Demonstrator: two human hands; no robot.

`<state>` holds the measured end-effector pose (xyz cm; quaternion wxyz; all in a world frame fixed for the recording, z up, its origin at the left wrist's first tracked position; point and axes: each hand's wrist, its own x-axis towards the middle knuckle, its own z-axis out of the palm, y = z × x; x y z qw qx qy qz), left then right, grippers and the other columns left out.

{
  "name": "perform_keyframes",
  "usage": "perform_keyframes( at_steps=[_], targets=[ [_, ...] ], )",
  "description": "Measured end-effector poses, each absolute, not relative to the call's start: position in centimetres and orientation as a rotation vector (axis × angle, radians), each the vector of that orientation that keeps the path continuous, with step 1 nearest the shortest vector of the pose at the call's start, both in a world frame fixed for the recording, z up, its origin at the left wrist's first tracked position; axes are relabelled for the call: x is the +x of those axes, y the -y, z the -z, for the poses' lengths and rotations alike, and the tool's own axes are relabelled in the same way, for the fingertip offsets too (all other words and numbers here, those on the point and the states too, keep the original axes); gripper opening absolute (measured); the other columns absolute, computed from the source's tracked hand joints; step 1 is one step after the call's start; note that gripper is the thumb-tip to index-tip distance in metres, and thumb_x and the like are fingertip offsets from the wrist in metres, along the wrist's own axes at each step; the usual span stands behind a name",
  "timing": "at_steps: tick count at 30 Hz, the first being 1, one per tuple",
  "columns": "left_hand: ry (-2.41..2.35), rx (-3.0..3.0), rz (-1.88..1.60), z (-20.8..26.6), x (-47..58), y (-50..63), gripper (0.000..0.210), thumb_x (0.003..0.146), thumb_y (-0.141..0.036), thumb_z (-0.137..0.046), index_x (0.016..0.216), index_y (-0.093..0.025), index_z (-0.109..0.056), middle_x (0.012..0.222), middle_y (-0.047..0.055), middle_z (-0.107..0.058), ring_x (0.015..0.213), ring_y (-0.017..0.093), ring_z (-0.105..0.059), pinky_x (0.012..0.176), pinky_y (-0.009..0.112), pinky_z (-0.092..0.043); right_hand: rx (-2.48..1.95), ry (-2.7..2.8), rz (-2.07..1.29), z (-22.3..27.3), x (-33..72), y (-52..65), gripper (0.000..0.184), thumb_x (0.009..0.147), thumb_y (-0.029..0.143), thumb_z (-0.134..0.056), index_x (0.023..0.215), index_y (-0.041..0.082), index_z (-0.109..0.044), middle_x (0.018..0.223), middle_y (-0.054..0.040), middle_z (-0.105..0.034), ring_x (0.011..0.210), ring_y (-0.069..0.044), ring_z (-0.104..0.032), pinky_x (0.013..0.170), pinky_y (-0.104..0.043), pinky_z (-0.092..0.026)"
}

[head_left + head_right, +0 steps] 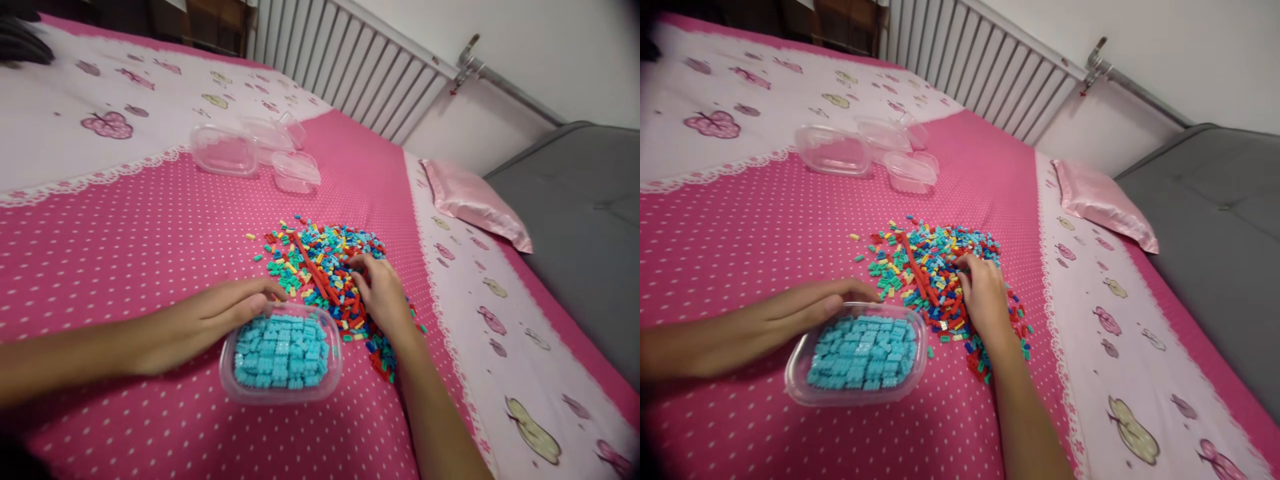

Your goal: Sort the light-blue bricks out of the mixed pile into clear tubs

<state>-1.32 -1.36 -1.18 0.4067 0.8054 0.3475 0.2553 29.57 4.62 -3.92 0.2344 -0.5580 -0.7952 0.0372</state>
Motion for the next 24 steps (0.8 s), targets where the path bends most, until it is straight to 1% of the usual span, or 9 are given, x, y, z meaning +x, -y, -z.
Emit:
perform_keyframes(
  at_steps=[4, 8, 11, 13, 15, 17, 19, 21, 24],
  targets=[
    [-0.847, 1.928, -0.552, 1.1, -1.1, 1.3, 0.045, 0.105, -0.05, -0.031, 0.125, -0.022, -0.059, 0.124, 0.007, -0.067, 0.109, 0.021, -0.064, 0.093, 0.029, -0.054, -1.475, 2.206, -0.082, 4.0, 29.5, -4.4, 0.018, 0.091, 0.019, -0.057, 0.1, 0.018, -0.072, 0.1, -0.0103, -0.074, 0.098, -0.028, -0.059, 0.09, -0.045, -0.047],
    [-0.807, 1.89, -0.542, 1.1, -1.2, 1.4, 0.044, 0.106, -0.05, -0.029, 0.121, -0.02, -0.058, 0.12, 0.008, -0.066, 0.105, 0.018, -0.063, 0.091, 0.028, -0.052, -1.43, 2.178, -0.018, 3.6, 30.0, -4.6, 0.017, 0.09, 0.027, -0.063, 0.099, 0.021, -0.076, 0.093, -0.0099, -0.075, 0.093, -0.028, -0.058, 0.086, -0.045, -0.047],
    [-0.826, 1.888, -0.519, 1.2, -1.2, 1.4, 0.043, 0.106, -0.047, -0.03, 0.123, -0.019, -0.057, 0.121, 0.008, -0.065, 0.109, 0.019, -0.061, 0.094, 0.029, -0.05, -1.359, 2.165, -0.001, 2.3, 29.8, -4.0, 0.016, 0.09, 0.028, -0.063, 0.096, 0.021, -0.076, 0.094, -0.0089, -0.075, 0.092, -0.027, -0.061, 0.084, -0.043, -0.048],
    [-0.821, 1.863, -0.524, 1.3, -1.1, 1.4, 0.041, 0.107, -0.045, -0.029, 0.123, -0.019, -0.056, 0.121, 0.008, -0.065, 0.11, 0.018, -0.06, 0.097, 0.03, -0.049, -1.289, 2.15, -0.073, 1.0, 28.6, -2.7, 0.013, 0.091, 0.026, -0.063, 0.093, 0.022, -0.075, 0.096, -0.0065, -0.075, 0.092, -0.024, -0.064, 0.083, -0.04, -0.05],
    [-0.804, 1.794, -0.568, 1.6, -0.9, 1.3, 0.044, 0.107, -0.046, -0.027, 0.119, -0.017, -0.058, 0.118, 0.009, -0.065, 0.109, 0.018, -0.06, 0.098, 0.031, -0.048, -1.216, 2.144, -0.235, -0.4, 26.5, -0.8, 0.009, 0.091, 0.022, -0.063, 0.092, 0.023, -0.072, 0.096, -0.0033, -0.074, 0.09, -0.02, -0.067, 0.082, -0.035, -0.051],
    [-0.82, 1.691, -0.624, 1.9, -0.5, 1.3, 0.052, 0.106, -0.049, -0.022, 0.114, -0.015, -0.059, 0.111, 0.01, -0.065, 0.103, 0.018, -0.061, 0.094, 0.031, -0.05, -1.148, 2.182, -0.368, -1.5, 24.3, 1.3, 0.007, 0.091, 0.019, -0.065, 0.091, 0.024, -0.07, 0.092, -0.0002, -0.073, 0.086, -0.017, -0.069, 0.077, -0.03, -0.053],
    [-0.87, 1.594, -0.651, 2.0, 0.0, 1.4, 0.062, 0.105, -0.055, -0.014, 0.11, -0.012, -0.059, 0.099, 0.01, -0.065, 0.091, 0.018, -0.06, 0.086, 0.032, -0.052, -1.058, 2.236, -0.422, -2.1, 22.6, 3.1, 0.01, 0.09, 0.015, -0.065, 0.092, 0.024, -0.069, 0.09, 0.0014, -0.074, 0.083, -0.015, -0.071, 0.074, -0.026, -0.055],
    [-0.897, 1.549, -0.65, 1.9, 0.3, 1.7, 0.067, 0.103, -0.058, -0.012, 0.107, -0.011, -0.059, 0.088, 0.009, -0.063, 0.079, 0.018, -0.057, 0.076, 0.032, -0.052, -1.009, 2.286, -0.39, -2.0, 21.7, 4.2, 0.013, 0.09, 0.012, -0.064, 0.093, 0.024, -0.068, 0.091, 0.0013, -0.074, 0.084, -0.014, -0.072, 0.075, -0.026, -0.056],
    [-0.861, 1.576, -0.645, 1.7, 0.7, 2.1, 0.064, 0.102, -0.059, -0.017, 0.102, -0.013, -0.061, 0.08, 0.006, -0.06, 0.071, 0.017, -0.054, 0.072, 0.031, -0.05, -1.019, 2.382, -0.261, -1.5, 21.4, 4.7, 0.015, 0.092, 0.013, -0.061, 0.097, 0.025, -0.069, 0.097, -0.0013, -0.074, 0.085, -0.016, -0.072, 0.073, -0.028, -0.056]
  ],
)
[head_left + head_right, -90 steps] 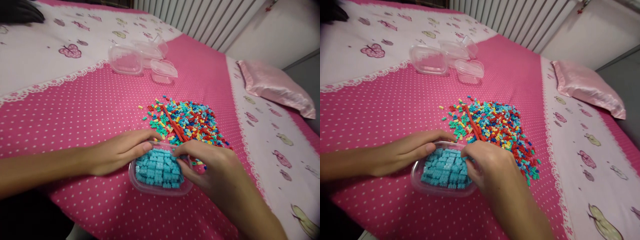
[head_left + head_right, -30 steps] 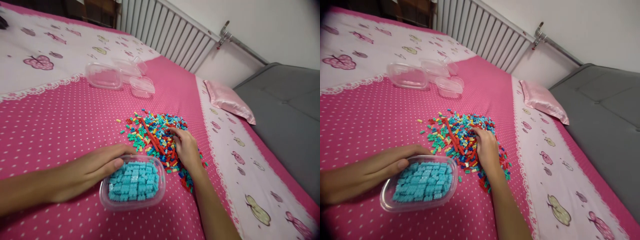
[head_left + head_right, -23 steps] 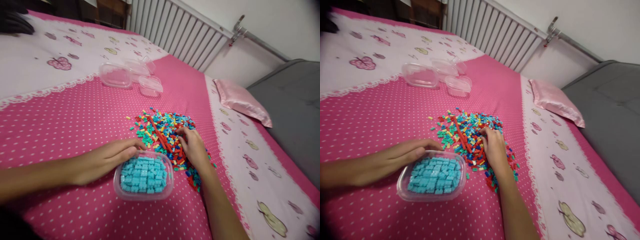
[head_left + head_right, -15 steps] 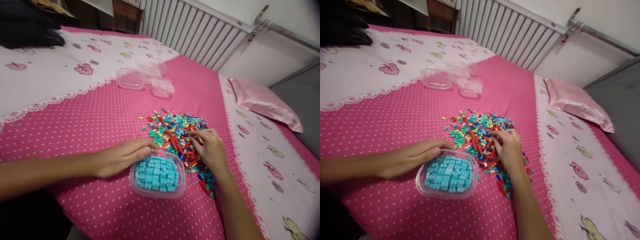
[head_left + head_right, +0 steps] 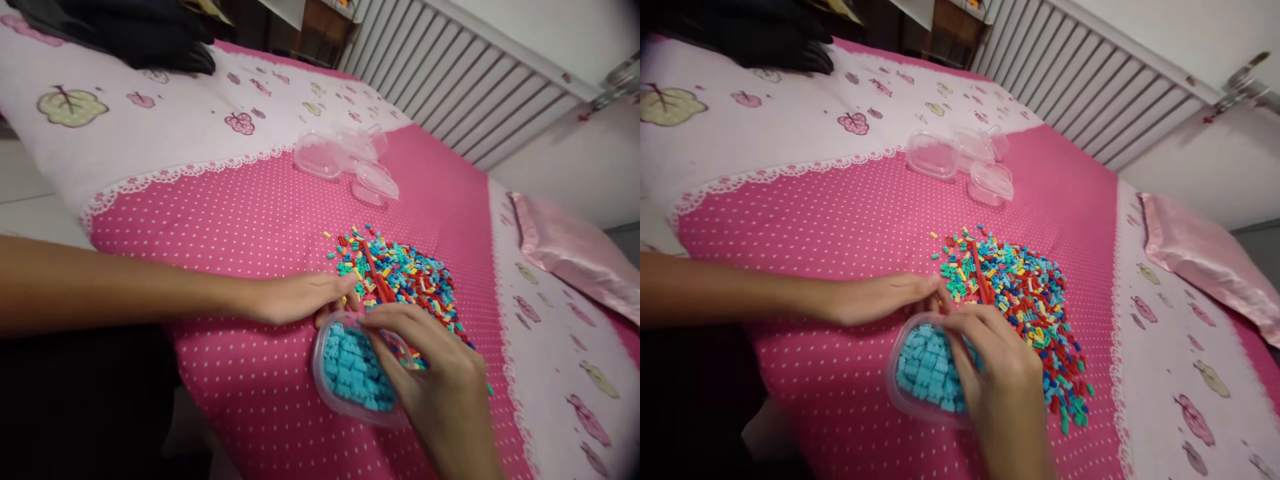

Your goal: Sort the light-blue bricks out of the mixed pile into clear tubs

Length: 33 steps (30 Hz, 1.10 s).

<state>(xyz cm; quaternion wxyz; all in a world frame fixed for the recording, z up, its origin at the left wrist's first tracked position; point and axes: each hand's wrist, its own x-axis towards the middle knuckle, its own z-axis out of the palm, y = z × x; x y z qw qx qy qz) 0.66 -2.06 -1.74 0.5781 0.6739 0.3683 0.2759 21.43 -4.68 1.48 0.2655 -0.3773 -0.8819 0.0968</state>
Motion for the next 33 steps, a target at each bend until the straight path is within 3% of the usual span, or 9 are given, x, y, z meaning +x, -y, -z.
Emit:
perform_keyframes(
  at_steps=[3, 7, 14, 22, 28, 33],
  targets=[
    [-0.822, 1.602, -0.653, 1.7, 0.7, 2.3, 0.063, 0.102, -0.058, -0.016, 0.099, -0.015, -0.061, 0.08, 0.006, -0.059, 0.072, 0.017, -0.053, 0.072, 0.031, -0.051, -1.023, 2.442, -0.144, -1.2, 21.4, 4.8, 0.014, 0.093, 0.015, -0.059, 0.092, 0.025, -0.069, 0.093, -0.0021, -0.073, 0.08, -0.018, -0.07, 0.069, -0.031, -0.052],
    [-0.87, 1.614, -0.658, 1.6, 0.8, 2.4, 0.063, 0.103, -0.052, -0.012, 0.099, -0.013, -0.062, 0.08, 0.006, -0.058, 0.071, 0.016, -0.052, 0.07, 0.029, -0.051, -0.981, 2.468, -0.027, -1.0, 20.9, 5.1, 0.011, 0.094, 0.018, -0.062, 0.086, 0.025, -0.066, 0.081, 0.0018, -0.074, 0.074, -0.019, -0.066, 0.08, -0.038, -0.041],
    [-0.851, 1.624, -0.662, 1.4, 0.9, 2.4, 0.061, 0.102, -0.055, -0.015, 0.097, -0.016, -0.062, 0.077, 0.004, -0.059, 0.071, 0.015, -0.054, 0.07, 0.028, -0.051, -1.052, 2.517, -0.054, -0.3, 21.2, 4.9, 0.009, 0.095, 0.024, -0.062, 0.09, 0.029, -0.068, 0.087, 0.0027, -0.074, 0.081, -0.02, -0.064, 0.09, -0.041, -0.031],
    [-0.834, 1.586, -0.647, 1.8, 0.5, 2.4, 0.061, 0.104, -0.048, -0.015, 0.103, -0.009, -0.061, 0.081, 0.006, -0.058, 0.071, 0.015, -0.05, 0.071, 0.029, -0.048, -1.009, 2.52, -0.009, -1.1, 21.7, 4.7, 0.02, 0.097, 0.019, -0.056, 0.101, 0.03, -0.073, 0.088, 0.0002, -0.07, 0.081, -0.019, -0.063, 0.089, -0.041, -0.031],
    [-0.775, 1.559, -0.609, 2.7, -0.1, 1.8, 0.056, 0.104, -0.049, -0.021, 0.106, -0.009, -0.059, 0.09, 0.009, -0.061, 0.077, 0.016, -0.054, 0.074, 0.03, -0.048, -1.327, 2.025, -0.033, -1.8, 26.7, 0.4, 0.016, 0.096, 0.034, -0.058, 0.092, 0.025, -0.071, 0.086, -0.0024, -0.07, 0.083, -0.021, -0.064, 0.076, -0.034, -0.044],
    [-0.768, 1.559, -0.598, 3.1, -0.4, 1.5, 0.06, 0.103, -0.059, -0.025, 0.106, -0.012, -0.062, 0.099, 0.01, -0.066, 0.087, 0.02, -0.059, 0.082, 0.033, -0.048, -1.404, 2.11, -0.074, 2.5, 30.6, -4.5, 0.026, 0.093, 0.029, -0.052, 0.108, 0.019, -0.071, 0.109, -0.011, -0.073, 0.103, -0.027, -0.065, 0.09, -0.043, -0.048]
  ],
)
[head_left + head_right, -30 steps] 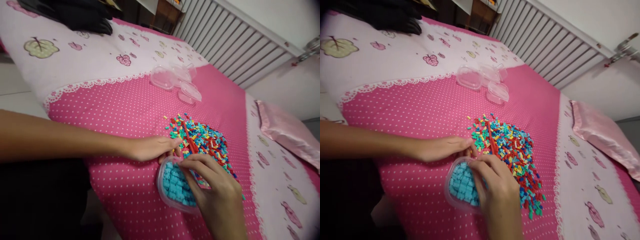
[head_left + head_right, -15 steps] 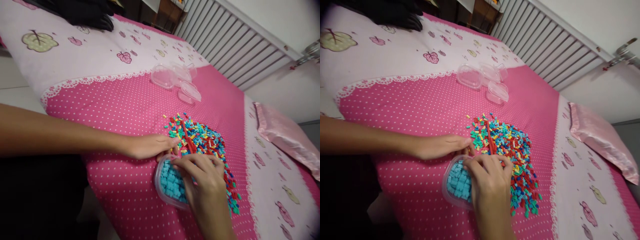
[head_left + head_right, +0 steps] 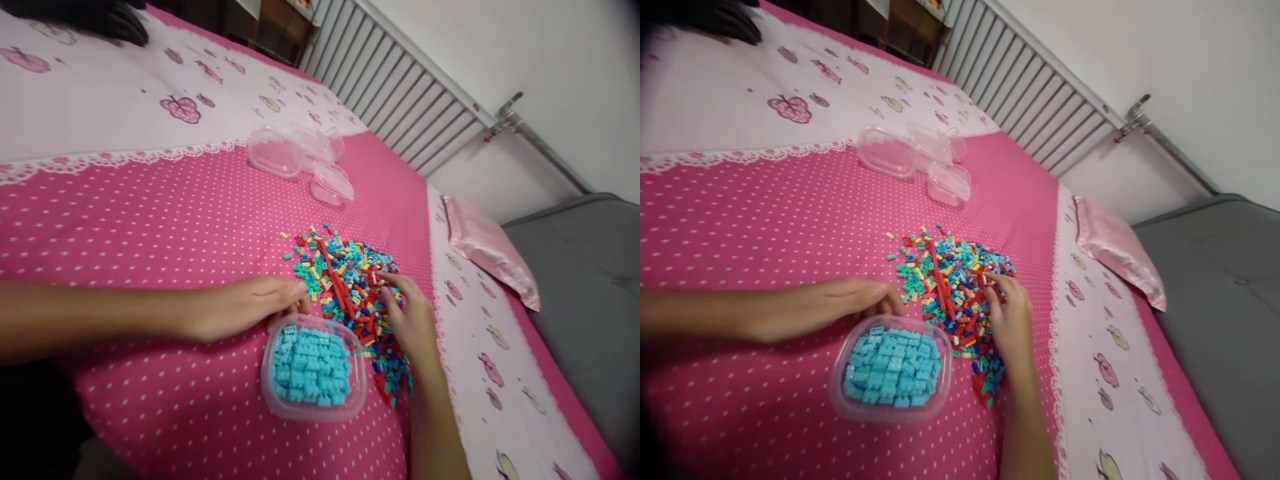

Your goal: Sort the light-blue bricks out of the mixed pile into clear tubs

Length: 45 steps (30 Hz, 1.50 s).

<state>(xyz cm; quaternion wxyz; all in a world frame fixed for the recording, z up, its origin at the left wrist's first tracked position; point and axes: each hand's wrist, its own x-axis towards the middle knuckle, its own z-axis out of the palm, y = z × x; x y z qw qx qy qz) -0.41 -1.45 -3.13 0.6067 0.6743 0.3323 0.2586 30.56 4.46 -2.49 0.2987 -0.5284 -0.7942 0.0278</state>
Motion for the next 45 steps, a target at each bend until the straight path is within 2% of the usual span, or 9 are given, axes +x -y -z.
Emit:
perform_keyframes(
  at_steps=[9, 12, 21, 27, 30, 33, 36, 40, 45],
  targets=[
    [-0.777, 1.602, -0.597, 2.4, -0.4, 1.4, 0.051, 0.107, -0.047, -0.026, 0.104, -0.014, -0.065, 0.103, 0.007, -0.068, 0.095, 0.019, -0.061, 0.089, 0.029, -0.048, -1.407, 2.181, -0.073, 5.1, 29.9, -5.4, 0.035, 0.094, 0.031, -0.053, 0.123, 0.018, -0.069, 0.12, -0.014, -0.066, 0.113, -0.029, -0.058, 0.1, -0.048, -0.044],
    [-0.77, 1.611, -0.602, 2.4, -0.3, 1.5, 0.05, 0.107, -0.045, -0.027, 0.104, -0.015, -0.066, 0.104, 0.007, -0.069, 0.097, 0.018, -0.062, 0.09, 0.028, -0.048, -1.396, 2.196, -0.069, 5.0, 29.9, -5.5, 0.033, 0.095, 0.031, -0.053, 0.12, 0.02, -0.071, 0.121, -0.0138, -0.064, 0.115, -0.029, -0.056, 0.101, -0.048, -0.043],
    [-0.757, 1.628, -0.605, 2.3, -0.2, 1.6, 0.045, 0.108, -0.037, -0.028, 0.105, -0.014, -0.066, 0.106, 0.006, -0.069, 0.099, 0.017, -0.063, 0.091, 0.026, -0.047, -1.42, 2.132, -0.048, 4.1, 29.6, -5.3, 0.014, 0.089, 0.031, -0.062, 0.089, 0.021, -0.071, 0.094, -0.0087, -0.073, 0.095, -0.03, -0.058, 0.088, -0.047, -0.043],
    [-0.753, 1.631, -0.601, 2.3, -0.3, 1.5, 0.046, 0.108, -0.039, -0.027, 0.104, -0.014, -0.065, 0.106, 0.007, -0.069, 0.099, 0.018, -0.062, 0.091, 0.027, -0.048, -1.383, 1.971, -0.138, 2.2, 28.6, -3.6, 0.017, 0.094, 0.032, -0.059, 0.102, 0.021, -0.068, 0.097, -0.0065, -0.073, 0.093, -0.025, -0.066, 0.083, -0.04, -0.049],
    [-0.744, 1.62, -0.606, 2.5, -0.4, 1.5, 0.048, 0.107, -0.043, -0.028, 0.105, -0.013, -0.065, 0.107, 0.009, -0.068, 0.1, 0.019, -0.062, 0.093, 0.029, -0.048, -1.272, 1.858, -0.233, 0.1, 26.4, -0.8, 0.018, 0.09, 0.033, -0.068, 0.105, 0.024, -0.065, 0.096, -0.0018, -0.072, 0.09, -0.021, -0.067, 0.08, -0.035, -0.049],
    [-0.744, 1.617, -0.601, 2.8, -0.3, 1.5, 0.051, 0.106, -0.047, -0.027, 0.106, -0.013, -0.065, 0.108, 0.009, -0.068, 0.101, 0.02, -0.062, 0.094, 0.031, -0.048, -1.155, 2.083, -0.211, -1.5, 23.8, 2.2, 0.006, 0.088, 0.028, -0.073, 0.091, 0.027, -0.068, 0.089, 0.0019, -0.071, 0.09, -0.02, -0.064, 0.084, -0.036, -0.045],
    [-0.733, 1.617, -0.611, 2.8, -0.3, 1.5, 0.049, 0.106, -0.046, -0.028, 0.107, -0.014, -0.065, 0.11, 0.008, -0.068, 0.103, 0.019, -0.061, 0.097, 0.031, -0.047, -1.03, 2.343, -0.153, -1.6, 22.0, 3.8, 0.008, 0.09, 0.021, -0.069, 0.089, 0.029, -0.068, 0.092, 0.0025, -0.072, 0.095, -0.021, -0.061, 0.091, -0.041, -0.038],
    [-0.727, 1.61, -0.624, 2.8, -0.3, 1.6, 0.05, 0.106, -0.046, -0.028, 0.106, -0.014, -0.065, 0.109, 0.009, -0.068, 0.104, 0.02, -0.061, 0.098, 0.032, -0.047, -1.045, 2.375, -0.071, -0.5, 21.0, 4.0, 0.01, 0.094, 0.029, -0.065, 0.086, 0.032, -0.07, 0.092, 0.0006, -0.072, 0.089, -0.025, -0.06, 0.089, -0.047, -0.034],
    [-0.715, 1.63, -0.653, 2.9, -0.3, 1.6, 0.049, 0.106, -0.047, -0.028, 0.105, -0.015, -0.066, 0.105, 0.007, -0.069, 0.1, 0.018, -0.061, 0.096, 0.031, -0.048, -1.087, 2.433, -0.044, 0.4, 20.9, 4.0, 0.011, 0.095, 0.033, -0.065, 0.1, 0.042, -0.068, 0.083, 0.0059, -0.074, 0.085, -0.026, -0.063, 0.1, -0.057, -0.024]
  ],
)
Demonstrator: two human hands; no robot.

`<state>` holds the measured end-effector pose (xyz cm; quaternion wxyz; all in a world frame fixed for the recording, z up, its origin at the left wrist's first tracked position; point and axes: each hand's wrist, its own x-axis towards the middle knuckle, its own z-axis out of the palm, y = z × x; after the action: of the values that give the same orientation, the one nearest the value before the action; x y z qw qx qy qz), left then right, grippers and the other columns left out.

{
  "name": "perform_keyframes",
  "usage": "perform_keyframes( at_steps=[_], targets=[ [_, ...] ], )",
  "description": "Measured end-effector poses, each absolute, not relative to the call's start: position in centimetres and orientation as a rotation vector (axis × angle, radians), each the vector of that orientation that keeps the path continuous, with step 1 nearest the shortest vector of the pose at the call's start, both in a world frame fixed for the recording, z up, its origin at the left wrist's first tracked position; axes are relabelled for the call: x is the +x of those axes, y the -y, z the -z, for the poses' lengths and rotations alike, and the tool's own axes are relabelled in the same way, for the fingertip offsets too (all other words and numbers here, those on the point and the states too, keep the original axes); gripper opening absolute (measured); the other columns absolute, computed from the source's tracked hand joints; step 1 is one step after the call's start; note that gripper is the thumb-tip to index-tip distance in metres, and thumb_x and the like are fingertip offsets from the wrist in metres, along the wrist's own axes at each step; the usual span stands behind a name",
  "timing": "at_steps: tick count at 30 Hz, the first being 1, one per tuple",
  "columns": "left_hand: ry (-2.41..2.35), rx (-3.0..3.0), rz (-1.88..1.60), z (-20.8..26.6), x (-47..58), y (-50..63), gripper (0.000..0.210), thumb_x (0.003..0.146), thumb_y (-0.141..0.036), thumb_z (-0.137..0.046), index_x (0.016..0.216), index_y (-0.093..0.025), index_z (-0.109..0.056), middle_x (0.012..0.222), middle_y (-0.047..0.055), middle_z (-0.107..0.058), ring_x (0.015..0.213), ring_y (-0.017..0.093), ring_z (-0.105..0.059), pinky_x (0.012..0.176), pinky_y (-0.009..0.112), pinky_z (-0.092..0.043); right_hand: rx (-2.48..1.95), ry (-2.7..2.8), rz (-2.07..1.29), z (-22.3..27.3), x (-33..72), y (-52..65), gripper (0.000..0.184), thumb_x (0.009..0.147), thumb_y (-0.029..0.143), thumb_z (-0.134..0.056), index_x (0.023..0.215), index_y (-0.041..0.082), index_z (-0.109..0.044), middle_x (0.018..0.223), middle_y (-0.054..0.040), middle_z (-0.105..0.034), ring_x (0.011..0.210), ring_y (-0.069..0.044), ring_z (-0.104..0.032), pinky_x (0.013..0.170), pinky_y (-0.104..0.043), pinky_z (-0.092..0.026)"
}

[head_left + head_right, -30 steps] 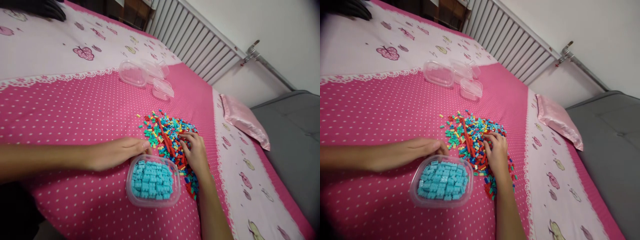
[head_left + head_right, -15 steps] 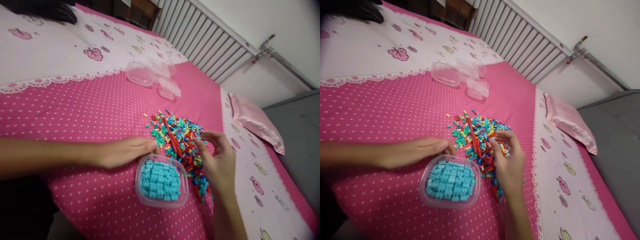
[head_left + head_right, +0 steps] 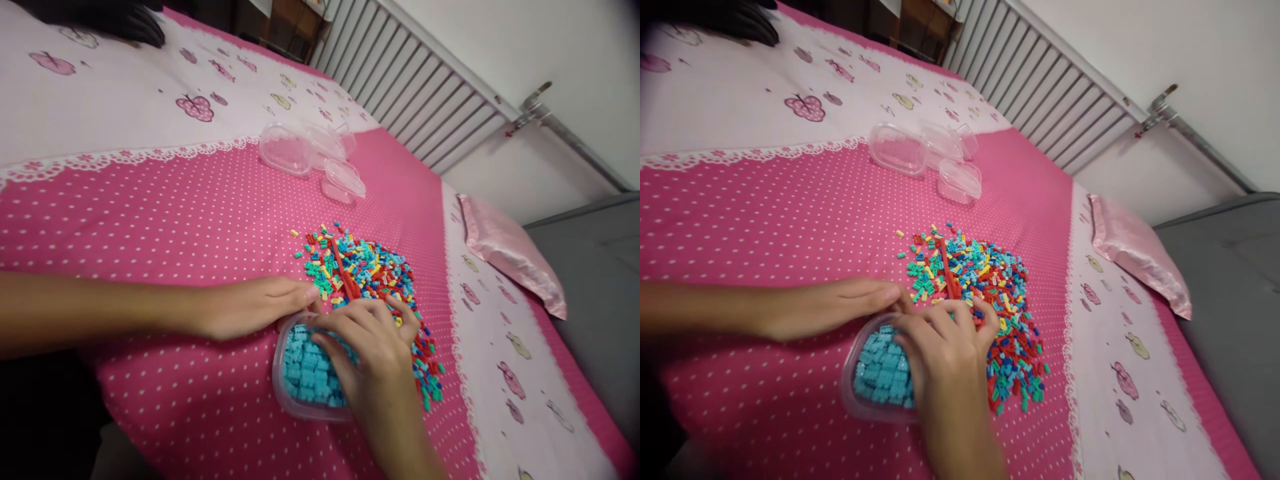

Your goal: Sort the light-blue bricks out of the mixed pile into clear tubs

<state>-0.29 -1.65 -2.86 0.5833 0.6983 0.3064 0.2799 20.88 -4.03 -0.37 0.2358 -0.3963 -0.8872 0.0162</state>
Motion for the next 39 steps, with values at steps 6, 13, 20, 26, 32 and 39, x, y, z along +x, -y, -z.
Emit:
perform_keyframes(
  at_steps=[6, 13, 20, 26, 32, 39],
  targets=[
    [-0.721, 1.601, -0.639, 2.9, -0.4, 1.5, 0.047, 0.107, -0.046, -0.029, 0.107, -0.016, -0.066, 0.11, 0.007, -0.069, 0.104, 0.018, -0.061, 0.097, 0.03, -0.048, -1.108, 2.364, -0.131, -1.2, 22.3, 3.4, 0.01, 0.094, 0.028, -0.064, 0.097, 0.037, -0.069, 0.083, 0.0051, -0.075, 0.08, -0.022, -0.066, 0.089, -0.048, -0.041],
    [-0.758, 1.617, -0.613, 2.5, -0.6, 1.5, 0.05, 0.106, -0.049, -0.029, 0.105, -0.016, -0.067, 0.108, 0.008, -0.07, 0.101, 0.02, -0.063, 0.095, 0.031, -0.048, -1.389, 2.09, -0.039, 1.2, 29.5, -3.7, 0.031, 0.096, 0.022, -0.047, 0.114, 0.022, -0.072, 0.115, -0.0103, -0.073, 0.106, -0.028, -0.062, 0.093, -0.048, -0.047],
    [-0.767, 1.653, -0.634, 2.8, -0.5, 1.4, 0.048, 0.106, -0.048, -0.03, 0.105, -0.017, -0.066, 0.109, 0.009, -0.071, 0.1, 0.02, -0.063, 0.092, 0.032, -0.048, -1.386, 2.213, -0.032, 5.0, 30.7, -6.6, 0.033, 0.097, 0.026, -0.046, 0.115, 0.024, -0.073, 0.124, -0.0113, -0.067, 0.115, -0.029, -0.051, 0.102, -0.052, -0.041],
    [-0.864, 1.956, -0.623, 1.6, -1.1, 0.3, 0.039, 0.106, -0.041, -0.03, 0.109, -0.019, -0.063, 0.11, 0.006, -0.066, 0.101, 0.02, -0.06, 0.093, 0.031, -0.046, -1.407, 2.18, -0.032, 4.6, 30.2, -6.4, 0.015, 0.094, 0.029, -0.055, 0.099, 0.025, -0.069, 0.108, -0.0088, -0.069, 0.106, -0.03, -0.053, 0.097, -0.049, -0.042],
    [-0.784, 2.666, -0.652, 0.3, 0.7, -3.6, 0.029, 0.104, -0.025, -0.039, 0.123, -0.02, -0.059, 0.127, 0.009, -0.063, 0.116, 0.023, -0.056, 0.102, 0.036, -0.039, -1.4, 2.078, -0.073, 4.3, 29.7, -6.2, 0.015, 0.093, 0.028, -0.058, 0.1, 0.024, -0.07, 0.099, -0.0076, -0.071, 0.102, -0.03, -0.055, 0.095, -0.049, -0.04],
    [-0.856, 3.054, -0.395, 1.9, 4.7, -7.8, 0.038, 0.097, -0.016, -0.052, 0.135, -0.013, -0.05, 0.125, 0.016, -0.066, 0.119, 0.027, -0.059, 0.102, 0.04, -0.038, -1.313, 1.96, -0.19, 2.8, 29.3, -5.3, 0.02, 0.091, 0.029, -0.058, 0.1, 0.025, -0.075, 0.097, -0.0089, -0.07, 0.099, -0.03, -0.056, 0.093, -0.05, -0.043]
  ],
)
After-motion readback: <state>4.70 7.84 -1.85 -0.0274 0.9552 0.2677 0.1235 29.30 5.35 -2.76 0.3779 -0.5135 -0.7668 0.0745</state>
